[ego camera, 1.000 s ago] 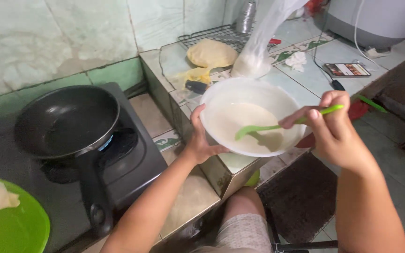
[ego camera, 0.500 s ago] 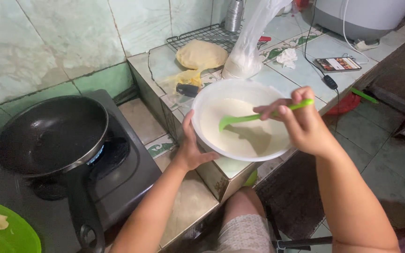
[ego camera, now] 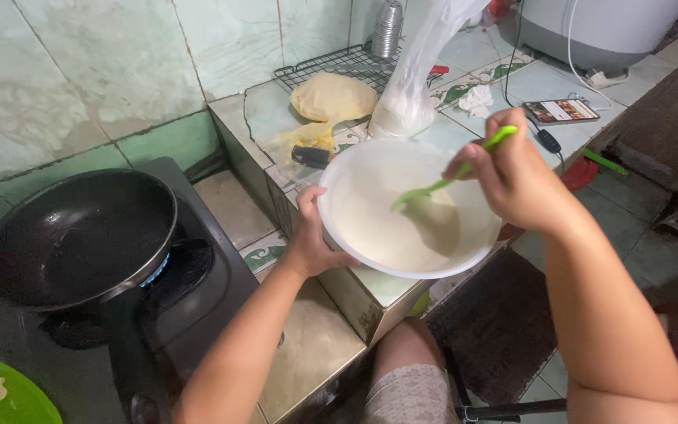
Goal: Preparing thin pastry sheets by dipping a frying pan into batter and cooking it on a stove.
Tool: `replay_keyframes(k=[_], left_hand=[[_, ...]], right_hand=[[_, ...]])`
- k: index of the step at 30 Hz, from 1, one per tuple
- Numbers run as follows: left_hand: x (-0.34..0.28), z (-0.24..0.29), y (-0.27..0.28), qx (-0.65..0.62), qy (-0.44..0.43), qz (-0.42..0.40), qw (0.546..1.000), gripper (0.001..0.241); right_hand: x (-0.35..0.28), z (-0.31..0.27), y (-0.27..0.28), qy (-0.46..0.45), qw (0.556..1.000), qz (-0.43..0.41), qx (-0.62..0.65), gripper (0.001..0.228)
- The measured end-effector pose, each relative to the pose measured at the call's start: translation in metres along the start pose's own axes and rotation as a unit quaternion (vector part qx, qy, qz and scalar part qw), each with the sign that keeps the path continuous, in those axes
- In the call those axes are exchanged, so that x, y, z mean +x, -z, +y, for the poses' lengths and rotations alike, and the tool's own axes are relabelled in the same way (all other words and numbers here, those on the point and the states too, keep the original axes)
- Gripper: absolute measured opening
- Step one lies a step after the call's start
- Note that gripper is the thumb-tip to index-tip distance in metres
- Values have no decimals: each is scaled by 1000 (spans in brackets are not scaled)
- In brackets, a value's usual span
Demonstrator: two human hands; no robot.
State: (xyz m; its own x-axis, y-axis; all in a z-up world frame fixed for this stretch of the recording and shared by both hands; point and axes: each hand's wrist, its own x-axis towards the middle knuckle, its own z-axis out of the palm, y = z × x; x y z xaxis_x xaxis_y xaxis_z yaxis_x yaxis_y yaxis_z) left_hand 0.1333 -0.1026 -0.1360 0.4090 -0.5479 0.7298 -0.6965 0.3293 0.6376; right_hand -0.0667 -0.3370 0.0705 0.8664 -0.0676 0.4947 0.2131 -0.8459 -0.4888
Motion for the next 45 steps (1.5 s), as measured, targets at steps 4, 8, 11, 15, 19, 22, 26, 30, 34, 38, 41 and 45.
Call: replay_keyframes(k=[4,8,11,15,19,22,26,30,34,38,41,45], left_hand=[[-6,-4,-4,-38,-2,-2,999,129],[-7,1,-3,-25,27,0,999,130],[-10,1,-6,-8,38,13,999,132],[-11,5,-6,-12,37,22,999,132],[-12,5,-5,1,34,16,999,131],[-12,3,-7,-50,47,6,998,131],[-13,3,-9,-68,31,8,997,129],[-13,5,-8,-74,62,-4,995,132],[-14,6,-6,-83,42,-1,996,130],[-10,3,-7,-39,37,1,999,130],[-11,4,-8,-25,21,5,999,128],[-12,2,-7,-6,14,21,1000,127]], right_hand=[[-25,-23,12,-18,999,-12,-35,18],[-53,-23,-1,-39,997,21,64,17],[-64,-13,-24,1,988,59,142,16],[-70,-2,-50,75,961,111,240,19],[-93,15,-59,78,960,231,140,25],[-108,27,-63,-14,949,313,22,40],[-114,9,-65,3,955,287,-79,45],[-157,36,-82,8,928,371,16,51],[-302,177,-161,-140,908,394,-35,30],[-385,210,-184,-193,876,441,-30,25],[-421,206,-185,-200,871,448,-41,25],[-445,191,-183,-204,864,458,-51,25]])
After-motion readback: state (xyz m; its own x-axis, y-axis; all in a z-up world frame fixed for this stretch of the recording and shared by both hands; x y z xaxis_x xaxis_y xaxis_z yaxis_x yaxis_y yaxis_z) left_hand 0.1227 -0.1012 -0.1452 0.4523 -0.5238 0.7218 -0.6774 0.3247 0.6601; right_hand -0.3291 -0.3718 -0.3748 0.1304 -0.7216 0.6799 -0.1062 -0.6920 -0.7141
